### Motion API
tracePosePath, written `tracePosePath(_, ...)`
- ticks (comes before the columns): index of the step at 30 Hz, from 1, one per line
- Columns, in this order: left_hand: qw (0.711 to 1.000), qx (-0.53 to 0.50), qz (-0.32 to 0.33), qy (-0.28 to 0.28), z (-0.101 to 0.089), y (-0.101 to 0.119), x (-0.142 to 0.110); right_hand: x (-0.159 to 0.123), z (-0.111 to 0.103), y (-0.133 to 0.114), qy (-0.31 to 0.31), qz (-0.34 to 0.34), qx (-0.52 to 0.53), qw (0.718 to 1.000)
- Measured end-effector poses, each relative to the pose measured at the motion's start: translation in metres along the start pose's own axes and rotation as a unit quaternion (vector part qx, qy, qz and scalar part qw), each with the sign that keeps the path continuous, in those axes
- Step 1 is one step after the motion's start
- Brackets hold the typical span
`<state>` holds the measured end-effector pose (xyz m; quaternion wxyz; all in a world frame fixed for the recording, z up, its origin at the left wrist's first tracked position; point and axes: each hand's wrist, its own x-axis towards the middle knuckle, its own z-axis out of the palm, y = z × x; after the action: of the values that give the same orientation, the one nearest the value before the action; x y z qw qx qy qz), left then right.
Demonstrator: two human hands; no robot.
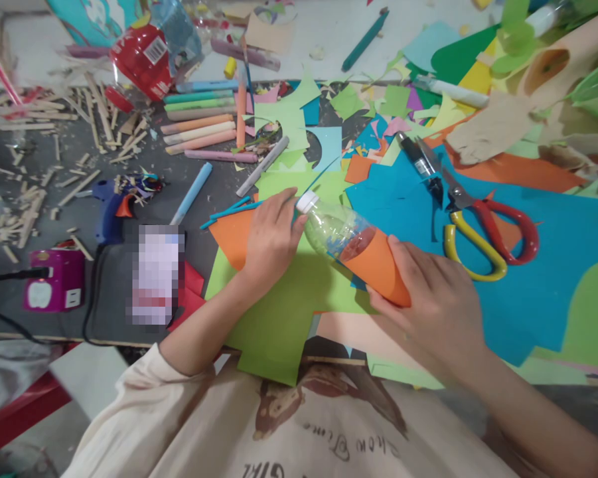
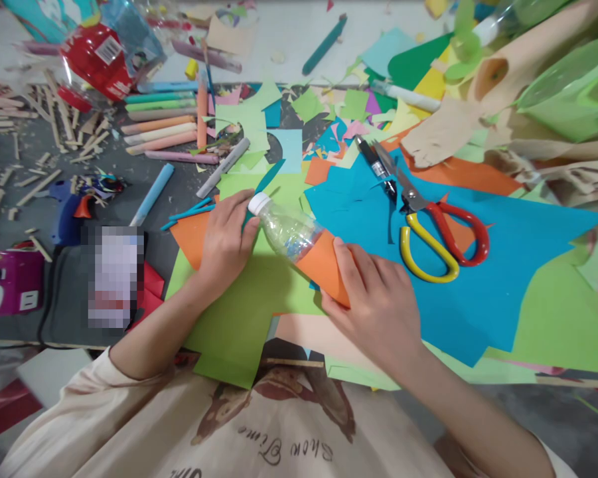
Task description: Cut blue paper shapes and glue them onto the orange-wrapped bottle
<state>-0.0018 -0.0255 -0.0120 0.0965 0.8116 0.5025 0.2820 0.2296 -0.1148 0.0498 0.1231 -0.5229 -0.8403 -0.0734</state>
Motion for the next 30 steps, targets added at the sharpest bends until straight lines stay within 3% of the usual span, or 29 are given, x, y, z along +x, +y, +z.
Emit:
tracePosePath(11, 0.995, 0.087, -0.01, -0.048, -0.01, 0.005, 0.003, 0.0, 0.001, -0.002, 0.006, 0.004, -0.03, 1.0)
tracePosePath(18, 0.997, 0.074, 0.003, -0.036, -0.008, 0.003, 0.003, 0.001, 0.0, -0.003, 0.008, -0.007, -0.043, 0.999)
tracePosePath(26, 0.999, -0.004, -0.037, -0.033, -0.007, -0.001, 0.003, 0.001, 0.0, -0.003, 0.01, -0.005, -0.041, 0.999)
tracePosePath(30, 0.973, -0.202, -0.109, 0.022, -0.003, -0.007, 0.004, 0.0, 0.001, -0.001, 0.0, 0.005, -0.024, 1.0)
